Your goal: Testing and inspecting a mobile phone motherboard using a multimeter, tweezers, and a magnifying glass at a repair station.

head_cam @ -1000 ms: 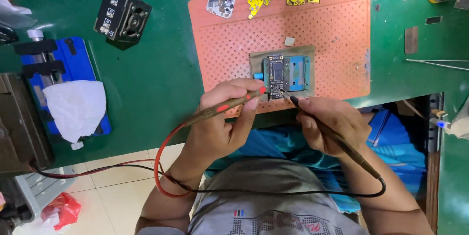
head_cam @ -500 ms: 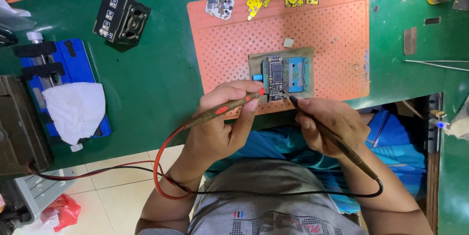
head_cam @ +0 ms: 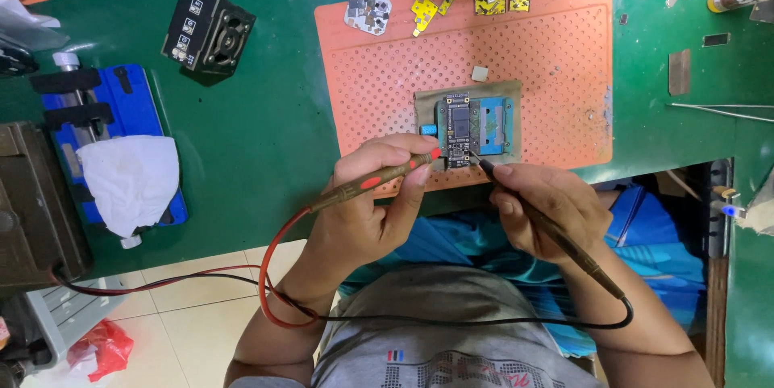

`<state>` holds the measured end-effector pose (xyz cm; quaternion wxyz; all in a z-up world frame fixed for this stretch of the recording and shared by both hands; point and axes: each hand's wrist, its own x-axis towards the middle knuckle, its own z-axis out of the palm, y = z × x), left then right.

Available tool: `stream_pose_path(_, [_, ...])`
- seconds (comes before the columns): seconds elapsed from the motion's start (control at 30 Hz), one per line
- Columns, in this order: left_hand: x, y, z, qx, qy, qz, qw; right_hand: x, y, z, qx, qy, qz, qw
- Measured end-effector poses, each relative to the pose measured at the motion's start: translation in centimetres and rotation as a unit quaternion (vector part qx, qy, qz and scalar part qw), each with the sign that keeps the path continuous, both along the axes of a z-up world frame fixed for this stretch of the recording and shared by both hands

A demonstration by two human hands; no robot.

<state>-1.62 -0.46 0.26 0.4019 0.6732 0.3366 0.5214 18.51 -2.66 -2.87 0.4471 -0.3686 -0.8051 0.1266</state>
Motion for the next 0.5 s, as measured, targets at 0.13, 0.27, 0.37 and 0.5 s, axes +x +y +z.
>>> stream_pose_path(0.13, [0.2, 0.0, -0.2, 0.001, 0.004, 0.000, 1.000, 0.5, -0.6, -0.1, -0.006, -0.032, -0.037, 0.999])
stream_pose_path(0.27, [-0.5, -0.7, 0.8, -0.053, 0.047, 0.037, 0.997, 2.8, -2.4, -2.4, -0.233, -0.138, -0.085, 0.959])
stream_pose_path(0.37, [-0.7, -0.9, -0.7, -0.031, 0.002, -0.004, 1.000, 4.4, -1.3, -2.7, -0.223, -0.140, 0.076, 0.962])
stream_pose_path(0.5, [-0.7, -1.0, -0.4, -0.021, 0.023, 0.015, 0.999, 3.3, -0.9, -1.7, -0.185, -0.117, 0.075, 0.973])
